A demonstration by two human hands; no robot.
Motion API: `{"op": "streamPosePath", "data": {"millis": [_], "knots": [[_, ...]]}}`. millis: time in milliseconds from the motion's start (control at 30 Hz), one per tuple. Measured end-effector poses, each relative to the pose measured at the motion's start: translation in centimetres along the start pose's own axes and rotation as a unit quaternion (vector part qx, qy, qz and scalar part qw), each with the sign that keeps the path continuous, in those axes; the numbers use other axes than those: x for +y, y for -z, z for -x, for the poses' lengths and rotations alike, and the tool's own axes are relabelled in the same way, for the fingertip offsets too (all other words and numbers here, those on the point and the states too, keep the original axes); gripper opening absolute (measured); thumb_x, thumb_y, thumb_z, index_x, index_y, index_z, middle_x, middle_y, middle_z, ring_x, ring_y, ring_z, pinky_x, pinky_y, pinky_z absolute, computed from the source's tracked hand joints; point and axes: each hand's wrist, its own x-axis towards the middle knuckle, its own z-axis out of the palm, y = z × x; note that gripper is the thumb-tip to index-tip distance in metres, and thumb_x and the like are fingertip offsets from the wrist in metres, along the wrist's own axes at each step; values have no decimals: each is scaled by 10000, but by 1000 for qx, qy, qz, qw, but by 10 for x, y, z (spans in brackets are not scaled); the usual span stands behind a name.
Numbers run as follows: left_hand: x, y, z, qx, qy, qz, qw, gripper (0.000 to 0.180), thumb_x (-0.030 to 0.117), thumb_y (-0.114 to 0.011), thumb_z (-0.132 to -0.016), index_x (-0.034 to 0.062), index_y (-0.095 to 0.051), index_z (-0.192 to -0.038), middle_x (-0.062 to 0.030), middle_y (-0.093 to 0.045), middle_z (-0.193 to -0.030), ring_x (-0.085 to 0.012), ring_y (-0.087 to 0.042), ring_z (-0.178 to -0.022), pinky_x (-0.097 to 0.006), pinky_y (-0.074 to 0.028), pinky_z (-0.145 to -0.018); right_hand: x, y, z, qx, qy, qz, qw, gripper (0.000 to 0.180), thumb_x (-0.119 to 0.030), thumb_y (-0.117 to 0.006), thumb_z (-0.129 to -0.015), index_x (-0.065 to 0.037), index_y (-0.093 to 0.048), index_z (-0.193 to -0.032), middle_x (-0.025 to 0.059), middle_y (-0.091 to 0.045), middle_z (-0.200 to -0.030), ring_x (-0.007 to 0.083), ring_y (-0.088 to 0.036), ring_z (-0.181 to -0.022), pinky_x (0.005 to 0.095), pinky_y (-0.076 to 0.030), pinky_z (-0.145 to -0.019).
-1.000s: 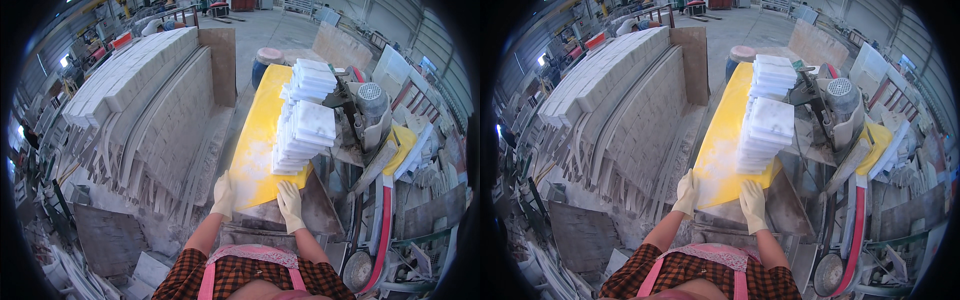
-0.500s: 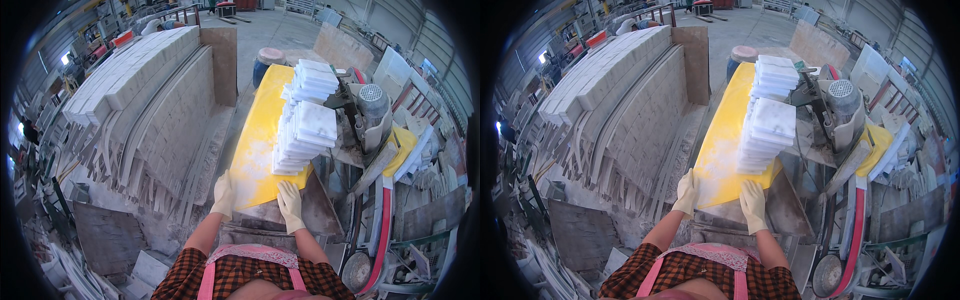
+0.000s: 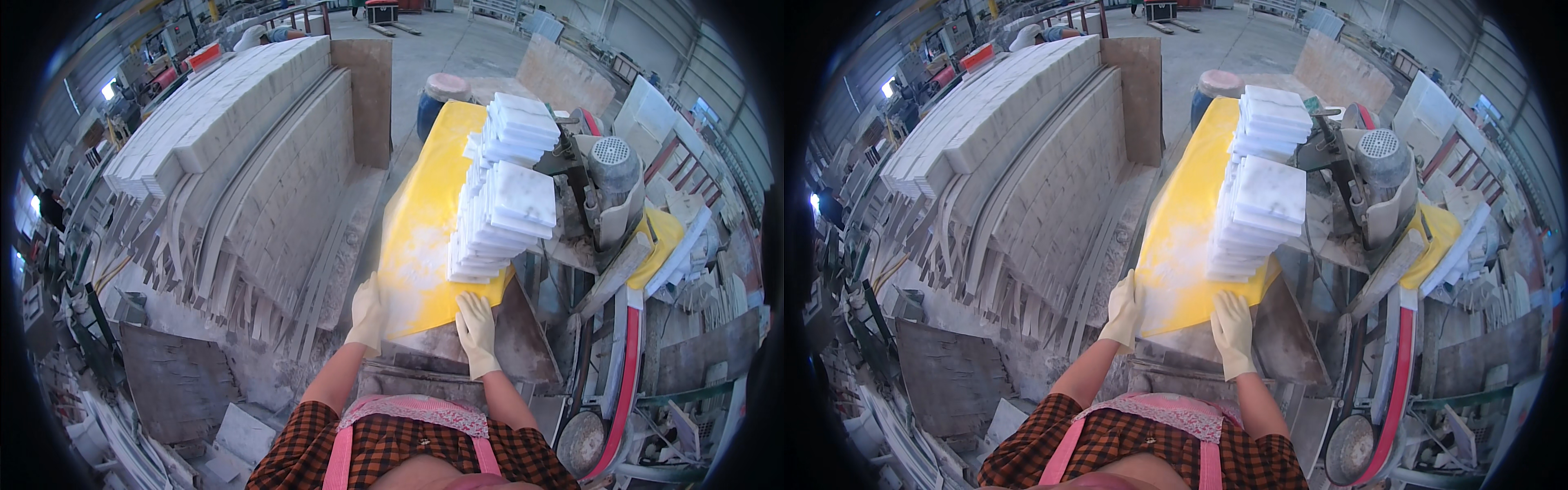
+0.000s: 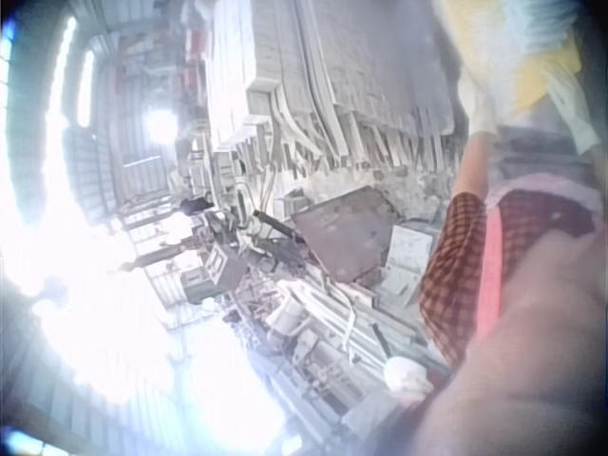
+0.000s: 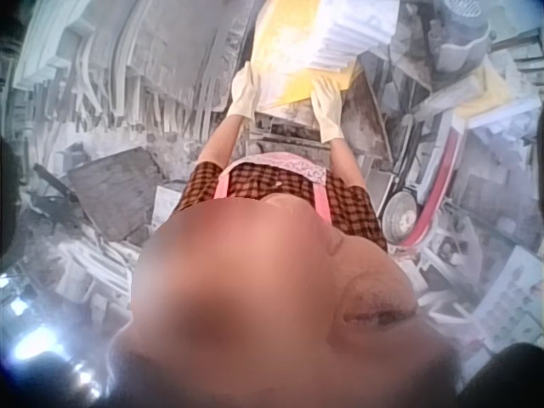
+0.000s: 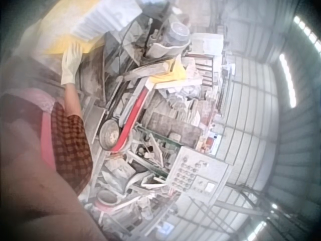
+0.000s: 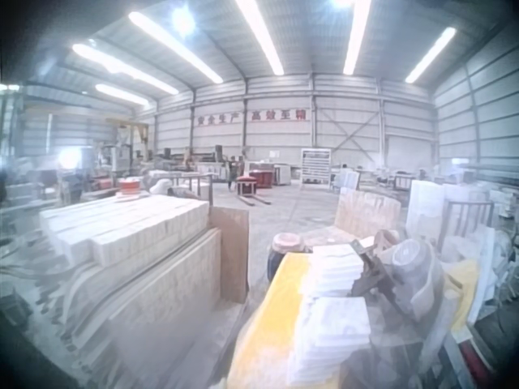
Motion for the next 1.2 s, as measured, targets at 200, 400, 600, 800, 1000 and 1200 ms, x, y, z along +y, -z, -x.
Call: {"op": "streamPosePath", "data": {"millis": [200, 400, 600, 800, 1000, 1200], "knots": [[3, 2, 0, 5, -2, -1, 1000, 469, 210, -537, -997, -90, -563, -1355, -253, -690, -1195, -434, -632, -1112, -497, -495, -978, -1, 2, -2, 1, 5, 0, 1000, 329, -100, -629, -926, 72, -651, -1205, 257, -664, -1260, 435, -597, -1207, 531, -417, -1082], [6, 2, 1, 5, 0, -2, 1000, 465, 203, -532, -995, -89, -565, -1354, -249, -690, -1192, -432, -632, -1115, -498, -498, -971, -2, 3, -1, 10, 3, -5, 1000, 325, -92, -627, -924, 72, -651, -1204, 256, -663, -1258, 436, -597, -1204, 531, -413, -1085], [1, 1, -1, 2, -8, -9, 1000, 476, 193, -530, -988, -92, -553, -1368, -254, -683, -1205, -434, -627, -1123, -500, -497, -970, -1, 2, -1, 10, 0, -11, 1000, 322, -93, -623, -931, 70, -648, -1207, 254, -663, -1259, 435, -597, -1207, 535, -409, -1086], [-1, -1, 0, -2, -6, -14, 1000, 481, 188, -532, -986, -93, -545, -1375, -259, -678, -1218, -434, -625, -1131, -502, -494, -977, -1, 2, -1, 7, 1, -10, 1000, 328, -91, -623, -931, 73, -644, -1214, 255, -663, -1257, 431, -598, -1209, 533, -411, -1084], [-1, -1, 0, -4, 0, -20, 1000, 485, 196, -530, -990, -88, -539, -1384, -256, -676, -1240, -433, -621, -1154, -496, -492, -993, 1, 0, -1, 12, 1, -9, 1000, 327, -87, -627, -927, 74, -649, -1212, 255, -665, -1255, 427, -599, -1210, 532, -410, -1087], [-3, -3, 0, -16, 14, -24, 999, 483, 200, -513, -999, -77, -532, -1394, -242, -679, -1246, -425, -622, -1152, -497, -493, -987, 0, 1, -1, 10, 2, -8, 1000, 325, -85, -636, -921, 73, -658, -1204, 253, -669, -1252, 430, -601, -1206, 533, -412, -1084]]}}
